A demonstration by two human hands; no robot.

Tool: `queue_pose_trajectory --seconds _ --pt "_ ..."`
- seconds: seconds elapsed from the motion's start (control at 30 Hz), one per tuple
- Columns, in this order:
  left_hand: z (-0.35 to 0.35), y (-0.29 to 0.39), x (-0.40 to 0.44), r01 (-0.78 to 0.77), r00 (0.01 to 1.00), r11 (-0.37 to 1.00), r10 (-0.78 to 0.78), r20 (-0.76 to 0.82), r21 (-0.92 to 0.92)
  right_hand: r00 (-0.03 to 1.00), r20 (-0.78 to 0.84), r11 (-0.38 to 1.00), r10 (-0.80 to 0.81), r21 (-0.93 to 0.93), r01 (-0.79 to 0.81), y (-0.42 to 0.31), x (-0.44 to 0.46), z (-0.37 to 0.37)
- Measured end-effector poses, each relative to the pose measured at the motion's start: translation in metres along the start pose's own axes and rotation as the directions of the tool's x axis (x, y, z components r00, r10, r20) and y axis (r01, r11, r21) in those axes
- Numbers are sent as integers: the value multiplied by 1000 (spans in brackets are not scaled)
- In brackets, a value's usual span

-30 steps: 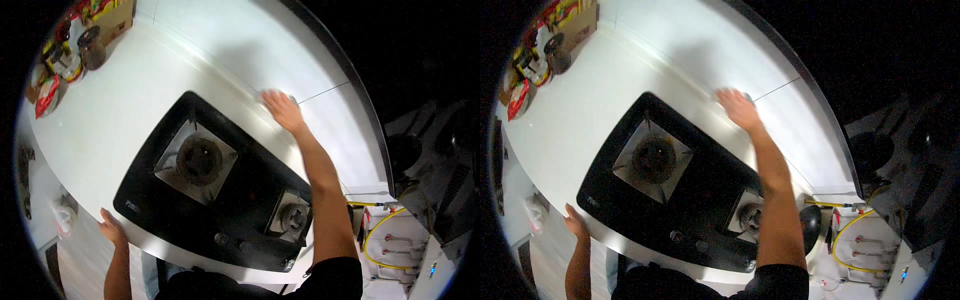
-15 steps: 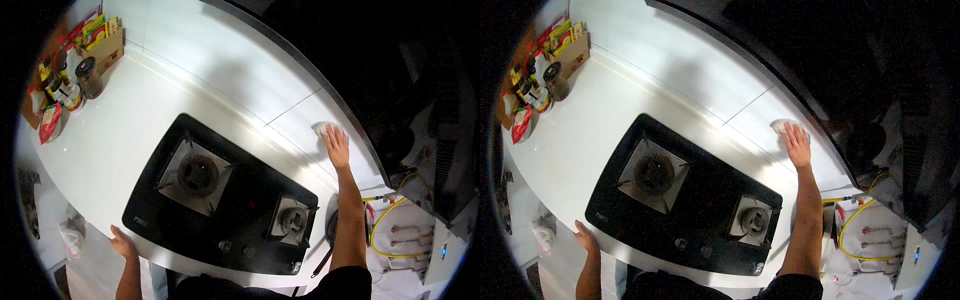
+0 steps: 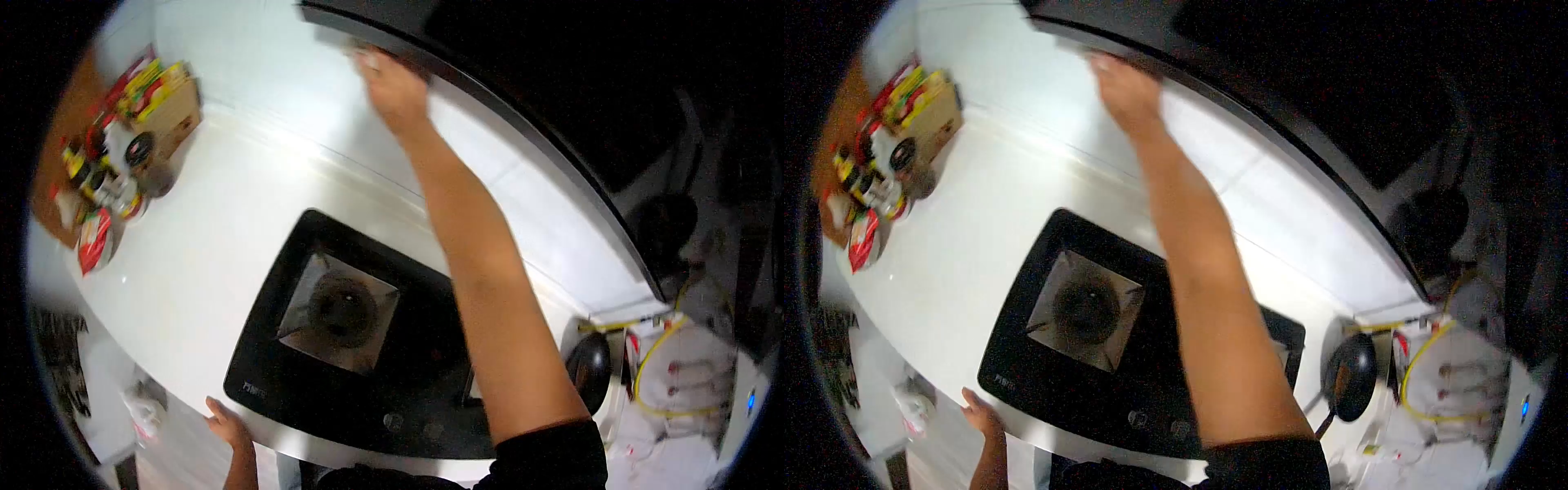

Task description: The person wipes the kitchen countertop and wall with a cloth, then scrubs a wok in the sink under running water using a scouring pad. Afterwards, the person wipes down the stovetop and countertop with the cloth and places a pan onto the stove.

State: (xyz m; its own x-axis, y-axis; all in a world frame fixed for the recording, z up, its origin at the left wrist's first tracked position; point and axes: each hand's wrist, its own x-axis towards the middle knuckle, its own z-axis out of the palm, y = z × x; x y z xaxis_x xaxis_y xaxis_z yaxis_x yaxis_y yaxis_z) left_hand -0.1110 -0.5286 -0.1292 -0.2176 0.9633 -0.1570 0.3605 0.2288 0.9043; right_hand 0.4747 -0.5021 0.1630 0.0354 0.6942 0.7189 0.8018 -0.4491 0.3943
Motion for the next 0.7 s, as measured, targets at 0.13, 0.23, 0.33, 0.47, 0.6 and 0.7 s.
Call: queue_pose_trajectory --seconds 0.13,0.23,0.33,0.47,0.6,0.7 --pt "-6 5 7 51 994 959 -75 76 279 991 -120 990 -55 -134 38 33 -36 -46" --pt "-7 -17 22 38 999 948 -42 6 317 722 345 704 600 200 -681 84 -113 -122" --pt "-3 14 0 -35 999 923 25 30 383 560 230 468 796 352 -811 162 -228 -181" --pt "-5 3 20 117 992 905 -125 -9 408 554 -181 567 812 22 -824 215 -328 -229" --pt "-9 8 21 151 983 834 -181 4 531 479 -529 488 701 -135 -862 215 -328 -191" --pt "-8 25 10 166 979 859 -202 23 484 8 -647 362 762 417 -834 171 -258 -112"
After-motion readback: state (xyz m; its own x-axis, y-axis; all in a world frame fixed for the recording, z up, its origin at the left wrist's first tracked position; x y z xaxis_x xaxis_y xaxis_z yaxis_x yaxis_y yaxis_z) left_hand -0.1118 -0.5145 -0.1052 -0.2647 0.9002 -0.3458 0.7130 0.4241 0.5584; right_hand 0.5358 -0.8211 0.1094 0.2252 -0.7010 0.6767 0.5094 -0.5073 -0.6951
